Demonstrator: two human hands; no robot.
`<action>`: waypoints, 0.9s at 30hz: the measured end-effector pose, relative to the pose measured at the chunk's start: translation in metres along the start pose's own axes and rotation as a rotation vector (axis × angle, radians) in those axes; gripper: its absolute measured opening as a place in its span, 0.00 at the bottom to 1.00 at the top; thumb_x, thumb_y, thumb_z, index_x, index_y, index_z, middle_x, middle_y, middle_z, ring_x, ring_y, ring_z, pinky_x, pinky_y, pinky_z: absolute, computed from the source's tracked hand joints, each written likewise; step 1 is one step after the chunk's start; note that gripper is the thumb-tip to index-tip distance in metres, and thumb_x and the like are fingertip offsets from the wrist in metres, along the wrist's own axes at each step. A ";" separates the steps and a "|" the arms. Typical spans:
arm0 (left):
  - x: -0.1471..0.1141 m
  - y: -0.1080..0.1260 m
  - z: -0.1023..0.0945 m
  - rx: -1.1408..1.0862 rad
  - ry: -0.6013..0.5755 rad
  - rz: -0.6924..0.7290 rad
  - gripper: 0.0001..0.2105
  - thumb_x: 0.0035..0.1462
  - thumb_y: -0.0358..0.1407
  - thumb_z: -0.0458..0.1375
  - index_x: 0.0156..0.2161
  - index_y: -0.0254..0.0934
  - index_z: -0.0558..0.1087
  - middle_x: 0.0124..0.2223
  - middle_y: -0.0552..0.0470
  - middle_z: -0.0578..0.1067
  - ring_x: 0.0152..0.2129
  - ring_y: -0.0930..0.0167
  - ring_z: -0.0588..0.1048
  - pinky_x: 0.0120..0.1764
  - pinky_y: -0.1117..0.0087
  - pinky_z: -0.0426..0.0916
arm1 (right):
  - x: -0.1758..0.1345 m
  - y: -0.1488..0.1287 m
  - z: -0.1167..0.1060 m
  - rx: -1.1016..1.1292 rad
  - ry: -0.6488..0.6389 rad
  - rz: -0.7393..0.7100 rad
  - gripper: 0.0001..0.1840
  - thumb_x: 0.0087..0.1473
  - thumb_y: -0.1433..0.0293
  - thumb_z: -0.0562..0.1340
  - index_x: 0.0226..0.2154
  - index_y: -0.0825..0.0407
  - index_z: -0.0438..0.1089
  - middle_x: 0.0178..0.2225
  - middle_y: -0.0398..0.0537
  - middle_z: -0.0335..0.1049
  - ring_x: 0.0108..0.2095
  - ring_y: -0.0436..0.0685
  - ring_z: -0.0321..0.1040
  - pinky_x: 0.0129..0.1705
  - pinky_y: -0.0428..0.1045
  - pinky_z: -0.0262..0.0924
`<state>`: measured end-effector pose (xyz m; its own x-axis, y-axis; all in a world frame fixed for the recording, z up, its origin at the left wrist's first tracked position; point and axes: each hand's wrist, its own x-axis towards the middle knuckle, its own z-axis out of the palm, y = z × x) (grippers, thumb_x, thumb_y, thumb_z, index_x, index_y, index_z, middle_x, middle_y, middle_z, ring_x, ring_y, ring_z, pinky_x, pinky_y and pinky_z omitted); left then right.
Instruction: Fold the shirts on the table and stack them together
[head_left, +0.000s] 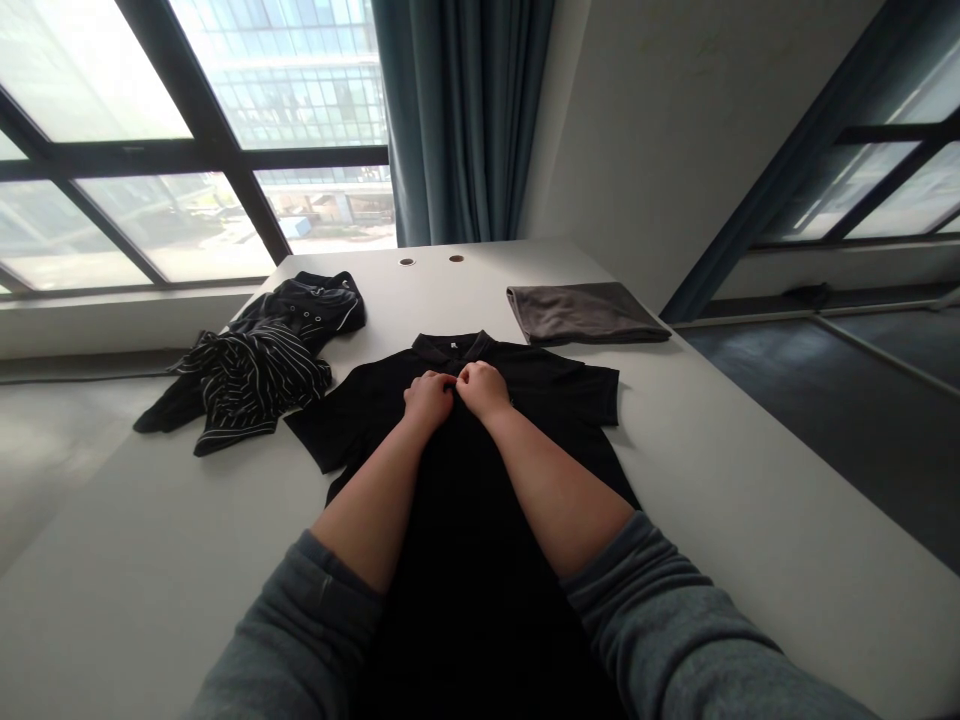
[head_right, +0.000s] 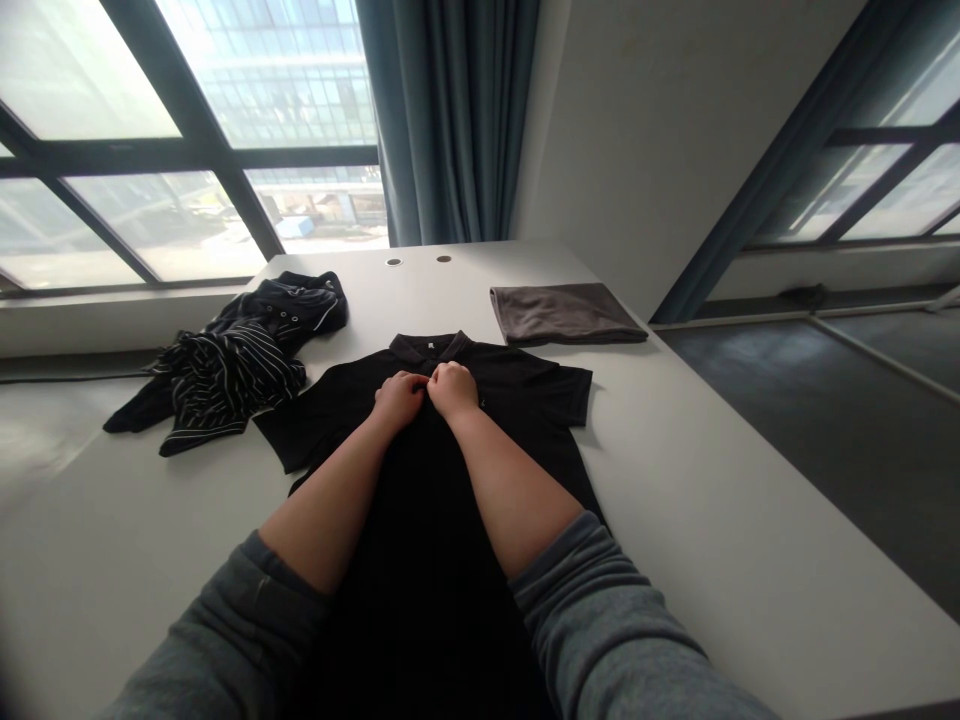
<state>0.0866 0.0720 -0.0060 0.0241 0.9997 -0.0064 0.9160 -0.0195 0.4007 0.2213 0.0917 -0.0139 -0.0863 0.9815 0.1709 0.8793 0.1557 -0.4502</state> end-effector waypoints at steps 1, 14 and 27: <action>0.000 0.000 0.000 0.000 0.000 -0.007 0.19 0.64 0.35 0.55 0.56 0.52 0.81 0.61 0.49 0.77 0.59 0.54 0.73 0.57 0.52 0.69 | 0.000 0.001 0.001 -0.002 -0.001 -0.013 0.12 0.64 0.71 0.60 0.40 0.53 0.81 0.46 0.56 0.79 0.47 0.60 0.74 0.52 0.50 0.64; 0.001 -0.003 -0.005 -0.016 0.034 -0.016 0.17 0.65 0.32 0.55 0.50 0.46 0.85 0.50 0.48 0.85 0.49 0.60 0.81 0.52 0.63 0.73 | 0.003 0.007 0.001 0.014 -0.020 -0.111 0.14 0.63 0.71 0.61 0.42 0.49 0.84 0.45 0.50 0.80 0.46 0.58 0.74 0.49 0.47 0.64; -0.001 0.000 -0.003 0.001 0.083 0.031 0.15 0.65 0.31 0.55 0.46 0.40 0.85 0.48 0.45 0.84 0.47 0.60 0.80 0.51 0.65 0.73 | 0.002 0.000 0.005 -0.006 -0.046 -0.095 0.14 0.66 0.71 0.61 0.45 0.47 0.83 0.48 0.51 0.77 0.49 0.58 0.72 0.52 0.48 0.64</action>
<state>0.0852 0.0707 -0.0029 0.0195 0.9965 0.0816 0.9158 -0.0505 0.3984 0.2190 0.0940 -0.0183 -0.1903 0.9666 0.1719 0.8692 0.2473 -0.4282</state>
